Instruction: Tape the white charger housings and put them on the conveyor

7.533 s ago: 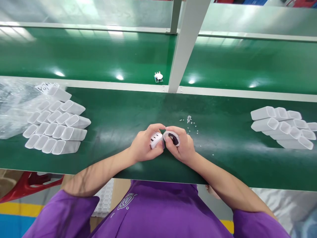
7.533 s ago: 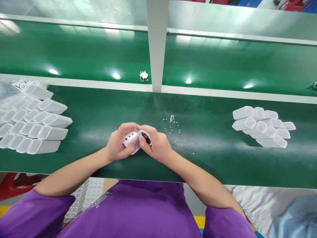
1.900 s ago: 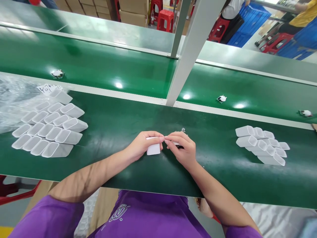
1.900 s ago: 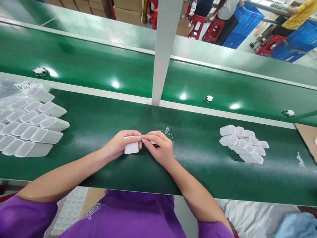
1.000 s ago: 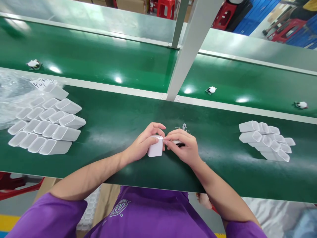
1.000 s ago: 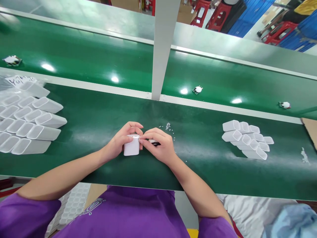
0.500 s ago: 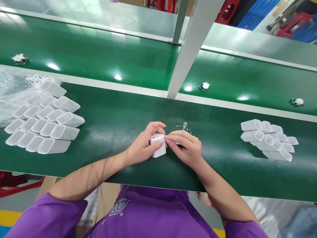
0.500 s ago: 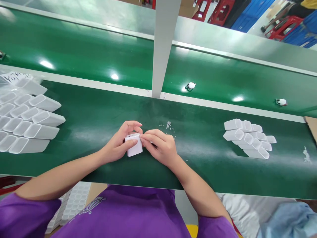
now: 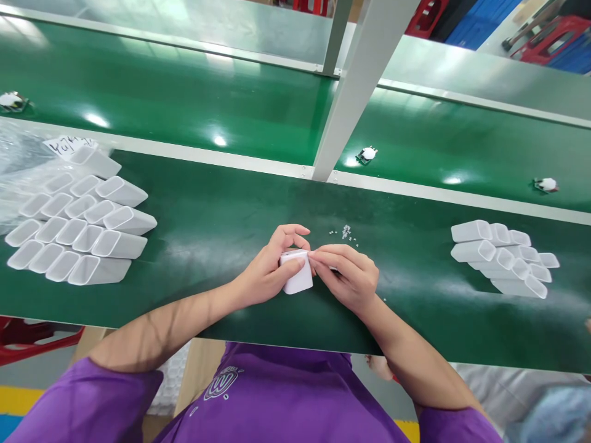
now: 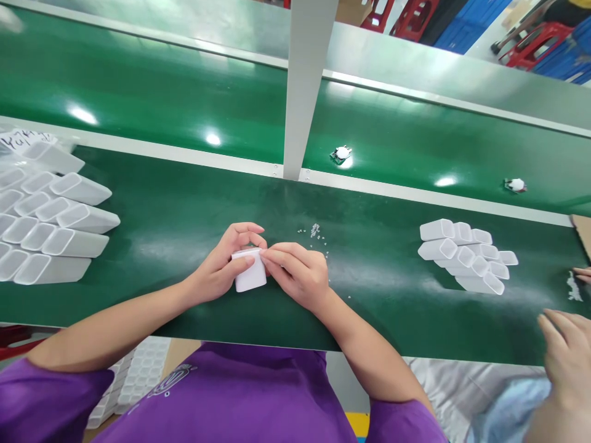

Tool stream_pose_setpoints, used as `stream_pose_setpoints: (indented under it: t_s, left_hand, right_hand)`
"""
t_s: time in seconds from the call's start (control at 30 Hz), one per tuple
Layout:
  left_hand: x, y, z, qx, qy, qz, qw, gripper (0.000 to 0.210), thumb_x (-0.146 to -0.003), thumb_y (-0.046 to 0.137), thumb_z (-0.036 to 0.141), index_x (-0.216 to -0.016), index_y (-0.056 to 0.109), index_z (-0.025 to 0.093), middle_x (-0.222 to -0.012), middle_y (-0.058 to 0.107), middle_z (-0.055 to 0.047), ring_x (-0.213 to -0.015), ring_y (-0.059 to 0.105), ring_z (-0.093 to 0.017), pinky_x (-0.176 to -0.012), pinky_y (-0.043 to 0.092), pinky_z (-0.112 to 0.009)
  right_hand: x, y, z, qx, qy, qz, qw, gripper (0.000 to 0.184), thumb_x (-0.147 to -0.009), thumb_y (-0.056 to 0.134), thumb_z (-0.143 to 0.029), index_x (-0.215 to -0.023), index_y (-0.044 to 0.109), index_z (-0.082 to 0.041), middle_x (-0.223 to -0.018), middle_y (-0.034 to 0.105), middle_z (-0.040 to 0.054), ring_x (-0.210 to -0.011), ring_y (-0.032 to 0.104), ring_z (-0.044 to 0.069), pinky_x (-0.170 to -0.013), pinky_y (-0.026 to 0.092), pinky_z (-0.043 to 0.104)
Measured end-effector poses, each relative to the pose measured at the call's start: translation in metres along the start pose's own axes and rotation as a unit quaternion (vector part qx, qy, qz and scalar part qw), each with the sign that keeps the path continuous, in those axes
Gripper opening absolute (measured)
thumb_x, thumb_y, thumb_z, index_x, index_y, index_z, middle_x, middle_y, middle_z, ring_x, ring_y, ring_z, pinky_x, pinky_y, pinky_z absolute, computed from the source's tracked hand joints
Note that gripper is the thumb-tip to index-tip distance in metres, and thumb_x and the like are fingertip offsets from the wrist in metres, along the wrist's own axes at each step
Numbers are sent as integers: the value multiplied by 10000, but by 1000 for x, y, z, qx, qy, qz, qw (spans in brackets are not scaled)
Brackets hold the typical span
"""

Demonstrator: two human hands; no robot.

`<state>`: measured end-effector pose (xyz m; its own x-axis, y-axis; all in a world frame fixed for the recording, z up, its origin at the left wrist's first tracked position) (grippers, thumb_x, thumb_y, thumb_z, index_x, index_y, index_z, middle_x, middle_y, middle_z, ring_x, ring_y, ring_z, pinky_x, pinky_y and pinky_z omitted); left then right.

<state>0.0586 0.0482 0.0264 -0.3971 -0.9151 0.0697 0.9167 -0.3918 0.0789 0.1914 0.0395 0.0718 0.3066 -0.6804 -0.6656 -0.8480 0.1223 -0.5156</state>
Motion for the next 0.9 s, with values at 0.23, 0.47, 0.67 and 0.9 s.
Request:
stream_pose_setpoints:
  t_s: [0.23, 0.47, 0.67, 0.9]
  left_hand:
    - [1, 3, -2, 9, 3, -20, 1000, 341, -912, 511, 278, -1224, 376, 251, -1002, 540, -18, -718, 597, -107, -575, 451, -205]
    - [0, 2, 1, -6, 23, -7, 1000, 338, -910, 518, 282, -1216, 378, 250, -1002, 551, -24, -692, 565, -94, -561, 423, -198]
    - [5, 2, 8, -139, 112, 17, 984, 342, -918, 502, 219, -1226, 356, 251, -1051, 522, -52, -818, 545, -131, -692, 451, -259]
    - [7, 8, 16, -180, 235, 2, 955, 445, -901, 526, 152, -1276, 320, 277, -1166, 445, -85, -1073, 514, -203, -897, 480, -374]
  right_hand:
    - [-1, -2, 1, -4, 3, 0, 1000, 149, -868, 641, -122, -923, 700, -247, -843, 726, 7, -646, 675, 111, -573, 553, 205]
    - [0, 0, 5, -38, 53, 10, 998, 145, -861, 650, -129, -910, 713, -250, -839, 717, 7, -654, 664, 112, -563, 547, 213]
    - [-4, 0, 8, -84, 105, 10, 991, 119, -837, 671, -108, -857, 711, -219, -810, 708, 15, -696, 665, 125, -609, 557, 231]
    - [-1, -2, 10, -93, 148, 7, 985, 116, -845, 666, -124, -864, 715, -227, -838, 713, 14, -691, 675, 129, -622, 573, 245]
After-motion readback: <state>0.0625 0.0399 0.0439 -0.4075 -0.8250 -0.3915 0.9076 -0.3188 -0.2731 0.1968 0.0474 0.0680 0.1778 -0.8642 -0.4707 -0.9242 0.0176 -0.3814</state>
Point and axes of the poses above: each hand's wrist, its own x-axis away from the middle knuckle, its own y-axis out of the palm, z = x × y, the point moved 7 cm from there along -x, towards the middle knuckle
